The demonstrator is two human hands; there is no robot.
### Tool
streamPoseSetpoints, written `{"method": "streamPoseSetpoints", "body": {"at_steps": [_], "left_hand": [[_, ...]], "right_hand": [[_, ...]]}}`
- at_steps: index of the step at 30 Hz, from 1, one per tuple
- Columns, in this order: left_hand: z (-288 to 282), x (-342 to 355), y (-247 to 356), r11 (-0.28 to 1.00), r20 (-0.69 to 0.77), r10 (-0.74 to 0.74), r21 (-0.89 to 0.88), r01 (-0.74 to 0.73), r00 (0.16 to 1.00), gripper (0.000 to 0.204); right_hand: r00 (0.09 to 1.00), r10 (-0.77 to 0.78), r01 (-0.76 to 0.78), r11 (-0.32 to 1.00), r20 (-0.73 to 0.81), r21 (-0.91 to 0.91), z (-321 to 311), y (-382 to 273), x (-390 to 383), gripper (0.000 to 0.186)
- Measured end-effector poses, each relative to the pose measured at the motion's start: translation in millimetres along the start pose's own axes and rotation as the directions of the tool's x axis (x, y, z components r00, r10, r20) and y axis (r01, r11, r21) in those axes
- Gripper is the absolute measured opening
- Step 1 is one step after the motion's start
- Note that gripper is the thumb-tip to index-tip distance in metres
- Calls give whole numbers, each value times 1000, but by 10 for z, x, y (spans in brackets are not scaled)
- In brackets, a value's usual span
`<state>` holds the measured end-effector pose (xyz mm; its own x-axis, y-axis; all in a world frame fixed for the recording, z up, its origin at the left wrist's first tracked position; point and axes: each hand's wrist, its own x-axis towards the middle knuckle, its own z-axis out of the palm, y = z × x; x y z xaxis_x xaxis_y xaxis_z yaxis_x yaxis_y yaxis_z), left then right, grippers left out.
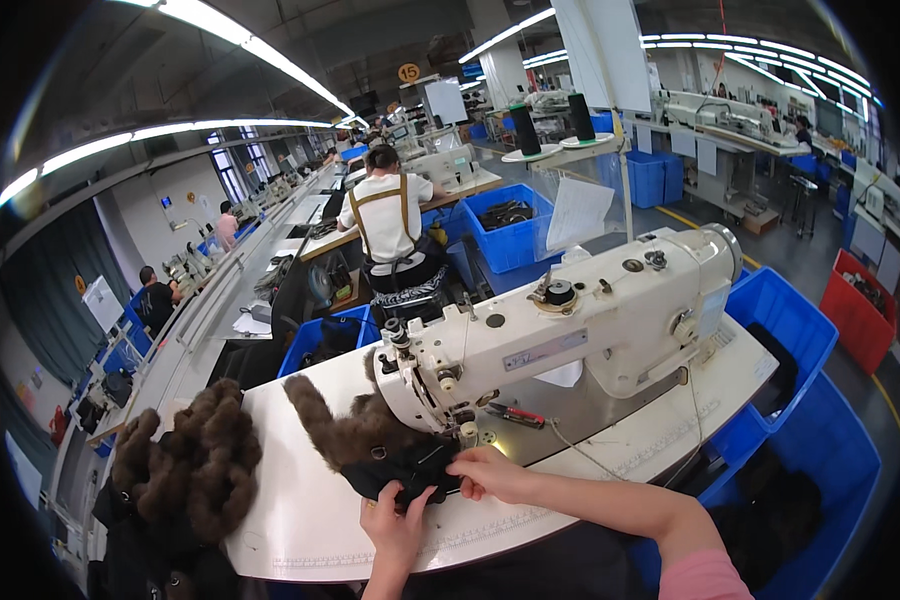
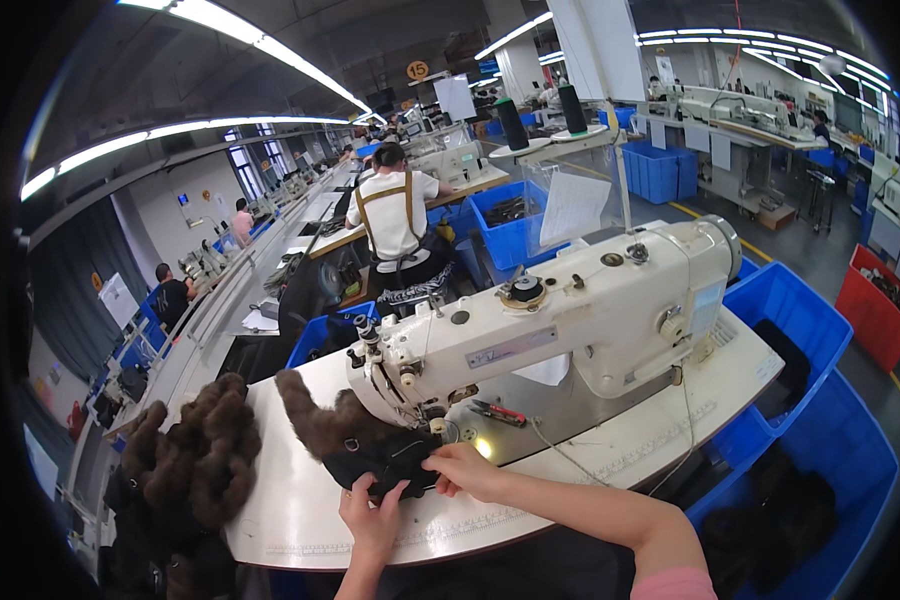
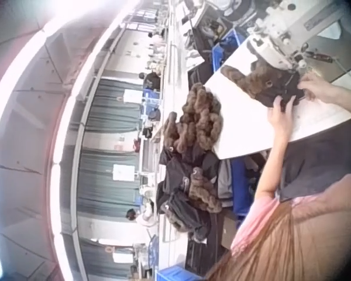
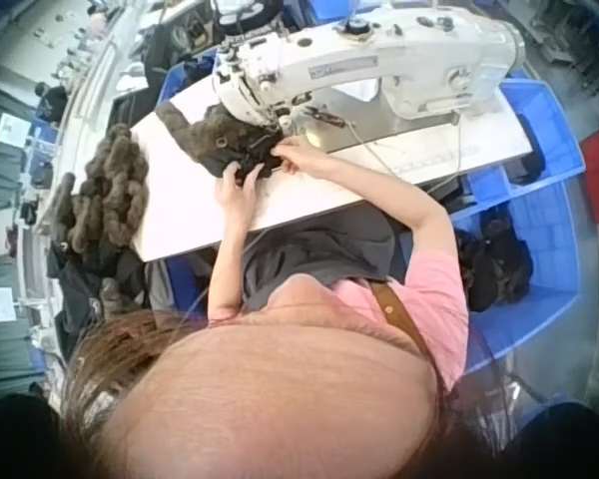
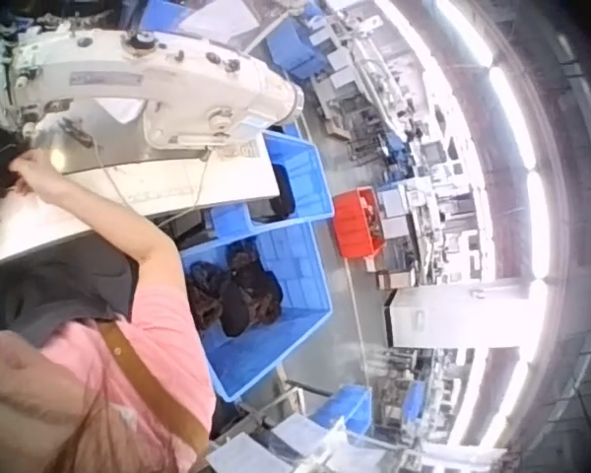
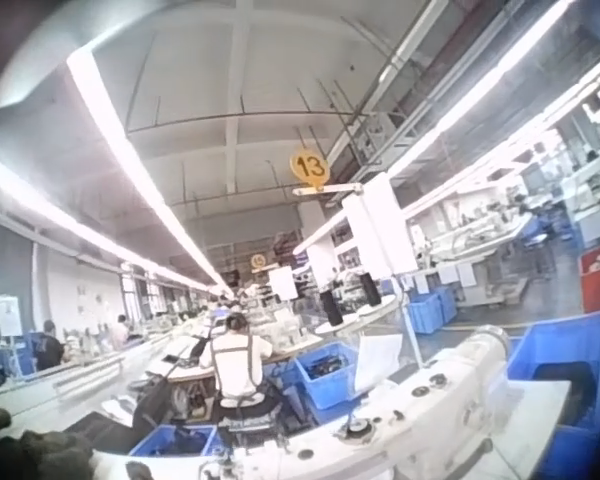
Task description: The recorder is using a heavy-duty industrial sewing machine to stitch fur-lined leather components together in a workshop setting.
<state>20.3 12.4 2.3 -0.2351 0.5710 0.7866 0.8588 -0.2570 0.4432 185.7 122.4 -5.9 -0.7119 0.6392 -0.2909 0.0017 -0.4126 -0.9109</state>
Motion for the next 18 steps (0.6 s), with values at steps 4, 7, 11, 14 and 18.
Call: {"method": "streamPoseSetpoints", "body": {"at_steps": [4, 7, 11, 14, 18], "left_hand": [[-92, -75, -16, 990, 71, -116, 88, 110, 991, 29], [-145, -42, -21, 883, 207, -411, -152, 444, 888, 26], [-267, 153, -93, 420, 641, -530, -370, 829, 555, 23], [-336, 240, -278, 296, 772, -432, -367, 882, 466, 16], [-318, 153, -271, 4, 836, -356, -444, 896, 416, 10]], "right_hand": [[992, -7, 14, 998, 126, -58, -164, -2, -68, 17], [985, -85, 80, 996, 149, 44, -127, -13, -102, 13], [905, -327, 406, 853, 271, -327, -106, 10, -69, 11], [696, -595, 642, 264, 402, -720, -152, 38, -31, 12], [514, -687, 552, -193, 514, -811, -76, 74, -54, 24]]}}
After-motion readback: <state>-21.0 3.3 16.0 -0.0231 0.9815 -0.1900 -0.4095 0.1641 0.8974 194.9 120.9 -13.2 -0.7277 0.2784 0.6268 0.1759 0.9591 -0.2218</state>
